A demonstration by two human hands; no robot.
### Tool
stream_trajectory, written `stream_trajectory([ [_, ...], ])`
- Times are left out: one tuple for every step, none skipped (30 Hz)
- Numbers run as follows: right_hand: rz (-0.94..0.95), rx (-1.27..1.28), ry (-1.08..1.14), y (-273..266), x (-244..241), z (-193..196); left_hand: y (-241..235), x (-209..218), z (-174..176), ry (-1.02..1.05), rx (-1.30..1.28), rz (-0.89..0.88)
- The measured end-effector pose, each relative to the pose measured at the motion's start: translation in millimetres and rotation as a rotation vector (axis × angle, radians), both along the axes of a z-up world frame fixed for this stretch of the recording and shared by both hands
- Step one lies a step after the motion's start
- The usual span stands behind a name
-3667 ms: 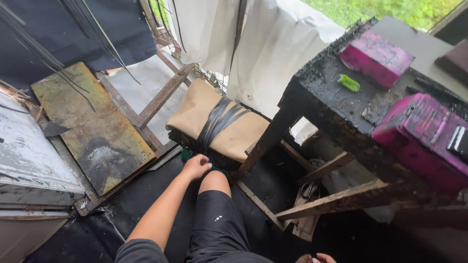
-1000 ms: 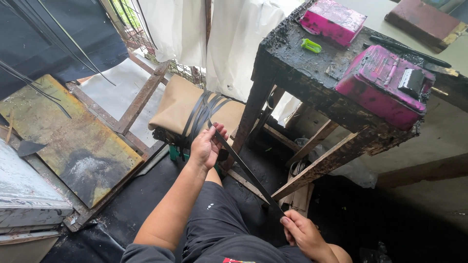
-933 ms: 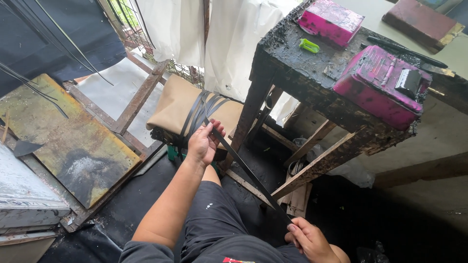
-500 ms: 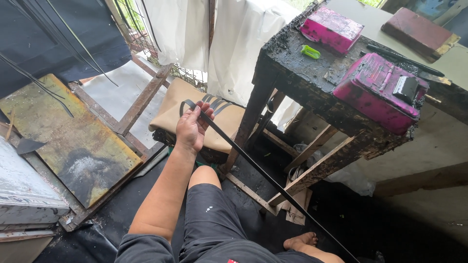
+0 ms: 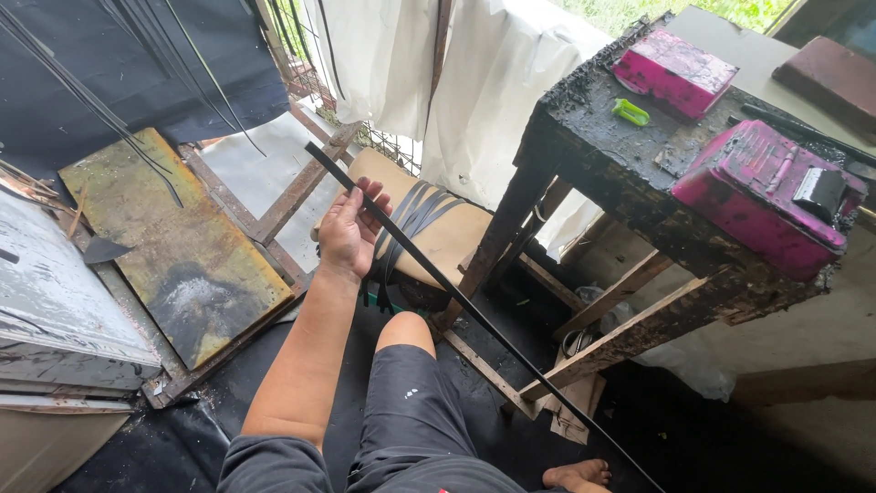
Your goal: Trimming leather straps with scissors, applying edge finish with a machine, and hanging them to dry.
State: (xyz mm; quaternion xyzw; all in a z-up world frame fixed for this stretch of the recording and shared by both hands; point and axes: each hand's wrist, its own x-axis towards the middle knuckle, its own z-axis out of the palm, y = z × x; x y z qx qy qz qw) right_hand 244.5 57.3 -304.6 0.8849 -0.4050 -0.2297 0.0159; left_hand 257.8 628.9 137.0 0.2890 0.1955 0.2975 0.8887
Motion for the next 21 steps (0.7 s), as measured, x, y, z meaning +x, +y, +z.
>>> stream_trajectory([
  [0.001, 0.002, 0.000, 0.8, 2.2, -2.6, 1.1, -4.5, 8.5, 0.000, 0.002, 0.001],
  [0.025, -0.041, 0.035, -0.5, 3.0, -4.5, 1.0, -8.8, 16.4, -0.007, -0.034, 0.028],
  [0.049, -0.085, 0.071, -1.9, 4.0, -6.5, 0.8, -12.8, 24.3, -0.015, -0.071, 0.056],
  [0.042, -0.086, 0.072, -0.8, 4.3, -5.1, 6.8, -17.7, 24.6, -0.013, -0.073, 0.049],
  [0.021, -0.083, 0.076, -0.2, 5.1, -3.6, 12.4, -22.1, 25.1, -0.015, -0.099, 0.073],
  [-0.011, -0.077, 0.080, 0.9, 4.4, -2.5, 17.4, -22.6, 26.7, -0.019, -0.122, 0.086],
  [-0.028, -0.075, 0.080, 5.2, 4.2, 13.5, 36.3, -23.8, 5.6, -0.018, -0.121, 0.068],
  [0.024, -0.057, 0.186, 8.7, 4.8, 30.0, 54.5, -20.5, -14.5, -0.024, -0.143, 0.086],
  [0.076, -0.036, 0.292, 11.7, 5.5, 46.8, 72.5, -15.9, -34.4, -0.030, -0.165, 0.104],
  [0.049, -0.029, 0.285, -0.2, 7.7, 51.7, 77.9, -21.3, -42.8, -0.034, -0.162, 0.076],
  [0.125, 0.183, 0.387, -12.5, 9.3, 56.8, 83.8, -26.1, -51.2, 0.021, -0.164, 0.113],
  [0.205, 0.399, 0.479, -24.1, 10.1, 61.4, 90.8, -30.3, -59.1, 0.077, -0.163, 0.151],
  [0.180, 0.410, 0.466, -18.2, 3.0, 117.0, 97.5, -35.9, -78.0, 0.072, -0.158, 0.123],
  [0.183, 0.403, 0.450, -11.0, -7.4, 179.7, 104.8, -42.4, -97.3, 0.198, -0.155, 0.171],
  [0.186, 0.396, 0.434, -3.2, -21.7, 250.8, 112.9, -48.2, -116.7, 0.323, -0.149, 0.219],
  [0.166, 0.405, 0.424, -66.2, -15.9, 288.6, 121.1, -57.1, -153.0, 0.319, -0.141, 0.196],
  [0.140, 0.361, -0.056, -131.3, -27.8, 332.2, 130.1, -65.3, -189.3, 0.425, -0.153, 0.226],
  [0.120, 0.305, -0.533, -192.4, -58.9, 378.8, 142.2, -73.3, -224.0, 0.530, -0.160, 0.257],
  [0.096, 0.306, -0.542, -178.2, -60.3, 405.6, 124.3, -79.6, -226.8, 0.526, -0.147, 0.236],
  [0.175, 0.346, -0.527, -164.5, -62.6, 431.9, 107.6, -86.4, -230.2, 0.951, -0.030, 0.335],
  [0.254, 0.386, -0.513, -151.5, -64.1, 458.4, 91.5, -93.7, -234.0, 1.370, 0.102, 0.437],
])
